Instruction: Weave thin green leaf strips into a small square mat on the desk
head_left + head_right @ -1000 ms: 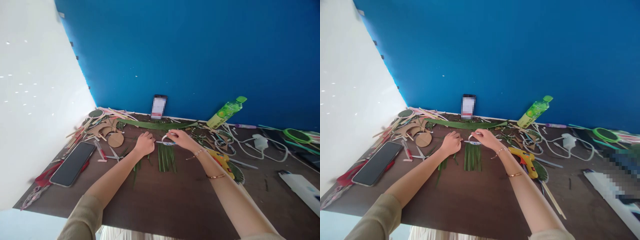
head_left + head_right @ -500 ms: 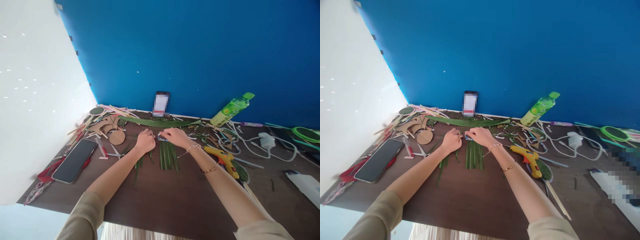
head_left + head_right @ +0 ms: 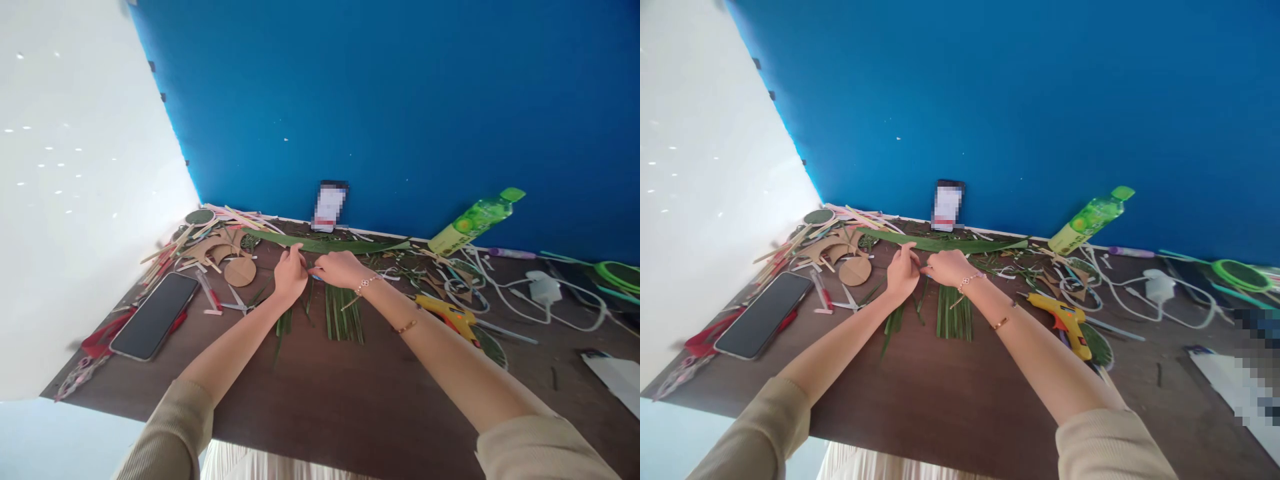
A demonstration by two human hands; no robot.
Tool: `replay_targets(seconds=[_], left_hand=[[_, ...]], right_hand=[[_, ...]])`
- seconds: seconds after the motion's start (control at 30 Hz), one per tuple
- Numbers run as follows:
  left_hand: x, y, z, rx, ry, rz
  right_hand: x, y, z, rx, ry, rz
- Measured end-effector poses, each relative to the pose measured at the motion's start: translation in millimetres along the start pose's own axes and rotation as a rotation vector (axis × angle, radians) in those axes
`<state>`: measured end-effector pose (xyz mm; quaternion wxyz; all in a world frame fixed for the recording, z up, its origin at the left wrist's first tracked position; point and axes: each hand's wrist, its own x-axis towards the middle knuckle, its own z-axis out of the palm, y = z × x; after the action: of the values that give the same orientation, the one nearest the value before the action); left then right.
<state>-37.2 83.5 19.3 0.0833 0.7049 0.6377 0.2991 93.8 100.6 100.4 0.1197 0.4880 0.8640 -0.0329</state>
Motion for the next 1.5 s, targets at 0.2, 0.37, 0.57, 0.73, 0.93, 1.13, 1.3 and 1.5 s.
replay_targets(seconds=[0.2,0.37,0.57,0.73,0.93,1.13,1.3,1.5], left_hand=[[2,-1,-0.1,-0.112,0.009,-0.119],[2,-1,-0.5,-0.119,-0.002,-0.123],[1,-1,-1.6,-0.129,-0.007,-0.112],[2,-1,-0.8,-0.131,-0.015,-0.099],[2,-3,0.5,-0.132,-0.024,-0.083],[2,-2,0.0,-0.126,-0.039,-0.09],[3,-1,-0.8,-0.117,-0.049,-0.104],[3,-2,-0.7,-0.121,-0.049,-0.101]], right_hand=[[-1,0,3,0.016,0.003,0.019],[-18,31,17,0.254,0.106,0.101],[-33,65,46,0.628,0.345,0.107],[-41,80,48,0.767,0.448,0.166],[-47,78,47,0.646,0.334,0.158],[-44,58,40,0.368,0.22,0.191],[-32,44,24,0.245,0.139,0.155],[-37,57,20,0.367,0.197,0.219]])
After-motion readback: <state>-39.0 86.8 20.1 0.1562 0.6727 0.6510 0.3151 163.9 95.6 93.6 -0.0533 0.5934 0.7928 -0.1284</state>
